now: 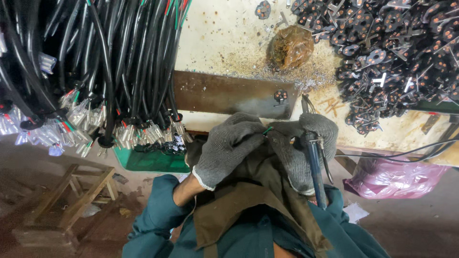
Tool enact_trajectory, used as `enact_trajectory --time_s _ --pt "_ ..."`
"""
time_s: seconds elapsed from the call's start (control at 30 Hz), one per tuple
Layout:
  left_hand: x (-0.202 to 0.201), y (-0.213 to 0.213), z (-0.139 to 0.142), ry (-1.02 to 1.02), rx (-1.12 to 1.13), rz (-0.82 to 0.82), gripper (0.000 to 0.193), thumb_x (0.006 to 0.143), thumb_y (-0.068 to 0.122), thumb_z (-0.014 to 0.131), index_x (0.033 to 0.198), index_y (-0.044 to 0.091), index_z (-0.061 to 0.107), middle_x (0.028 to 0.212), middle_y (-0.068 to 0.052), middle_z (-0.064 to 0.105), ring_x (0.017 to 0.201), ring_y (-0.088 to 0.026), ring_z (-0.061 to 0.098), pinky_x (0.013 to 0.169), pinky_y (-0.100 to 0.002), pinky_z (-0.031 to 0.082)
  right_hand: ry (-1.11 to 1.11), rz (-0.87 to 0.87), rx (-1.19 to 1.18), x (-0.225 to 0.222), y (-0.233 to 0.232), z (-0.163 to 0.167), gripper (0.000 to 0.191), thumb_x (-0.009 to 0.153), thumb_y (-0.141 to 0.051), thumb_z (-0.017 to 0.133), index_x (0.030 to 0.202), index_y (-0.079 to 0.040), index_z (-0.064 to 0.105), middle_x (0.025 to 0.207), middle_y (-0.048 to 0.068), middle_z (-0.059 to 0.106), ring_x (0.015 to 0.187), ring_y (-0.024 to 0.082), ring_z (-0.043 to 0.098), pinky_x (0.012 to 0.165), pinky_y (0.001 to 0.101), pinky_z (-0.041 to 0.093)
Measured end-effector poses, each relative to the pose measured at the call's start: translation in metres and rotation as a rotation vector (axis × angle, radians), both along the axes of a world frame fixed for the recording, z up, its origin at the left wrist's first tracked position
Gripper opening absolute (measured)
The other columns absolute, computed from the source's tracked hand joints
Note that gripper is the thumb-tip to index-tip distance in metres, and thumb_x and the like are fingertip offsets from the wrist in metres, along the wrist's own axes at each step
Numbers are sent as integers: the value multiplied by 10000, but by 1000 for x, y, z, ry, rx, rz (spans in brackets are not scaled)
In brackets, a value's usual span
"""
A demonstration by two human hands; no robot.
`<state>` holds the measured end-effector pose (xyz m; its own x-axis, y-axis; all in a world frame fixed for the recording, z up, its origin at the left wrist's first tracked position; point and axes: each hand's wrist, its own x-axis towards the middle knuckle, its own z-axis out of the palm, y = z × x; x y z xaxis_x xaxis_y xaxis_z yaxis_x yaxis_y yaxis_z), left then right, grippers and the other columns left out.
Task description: The person solders electrical wires to plug connectors at a workbench. Wearing gloves, they hold a wire end against a connector terminal with one hand and apply a soldering iron with the other, finishing one connector at a time and setting completed connectors aside with a pile of finished plugs nearby.
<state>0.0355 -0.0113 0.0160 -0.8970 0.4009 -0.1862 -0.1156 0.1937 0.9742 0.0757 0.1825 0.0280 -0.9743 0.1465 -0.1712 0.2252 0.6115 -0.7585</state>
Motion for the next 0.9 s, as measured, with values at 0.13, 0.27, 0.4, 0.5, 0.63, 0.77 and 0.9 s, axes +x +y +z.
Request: enact_trajectory --time_s 0.13,0.27,0.4,0.5,0.63,0.77,0.9 --pt "4 3 -1 -6 49 39 164 957 94 710 1079 -12 683 1113 -140 698 1080 -236 680 969 -339 532 -18 -12 97 5 -3 -1 335 768 -138 874 1077 -110 746 904 97 704 773 240 650 711 383 519" --pt "7 4 -2 -384 314 214 129 1075 115 635 1132 2 663 1020 -56 621 957 -107 559 864 -271 486 -165 -19 -124 0 -7 1 426 764 -122 857 1148 -76 681 949 131 708 829 238 678 740 378 548" --pt "6 -6 -4 -606 437 170 144 1051 140 637 1108 8 644 942 -20 666 846 -77 580 748 -257 487 -343 25 -146 -12 -5 8 347 793 -104 830 1122 -71 723 943 148 754 813 206 735 729 348 578" --pt "3 -12 -4 -390 178 -60 208 1035 176 643 1138 -2 674 931 -10 671 876 -77 598 775 -270 506 -74 -11 -419 -17 -2 17 467 772 -99 816 1195 -28 632 1028 116 724 860 158 696 772 305 556" --pt "-3 -6 -5 -444 250 -159 258 1061 214 599 1204 6 656 1043 -74 668 947 -112 617 856 -305 505 -2 188 -130 -31 10 20 195 776 -27 841 953 -64 770 917 61 776 853 140 745 786 293 579" --pt "-1 -1 -2 -328 114 -50 218 1024 197 635 1139 13 647 1028 -145 704 971 -252 678 893 -358 541 29 125 -254 -32 12 17 385 689 -41 849 1055 -12 732 923 70 740 852 156 710 772 301 554" --pt "3 4 -3 59 -115 -63 211 1020 183 660 1165 30 658 1131 -147 706 1053 -263 698 904 -349 539 -26 -66 -369 -25 6 13 555 702 -32 814 1183 -12 538 915 50 732 812 143 693 700 280 514"
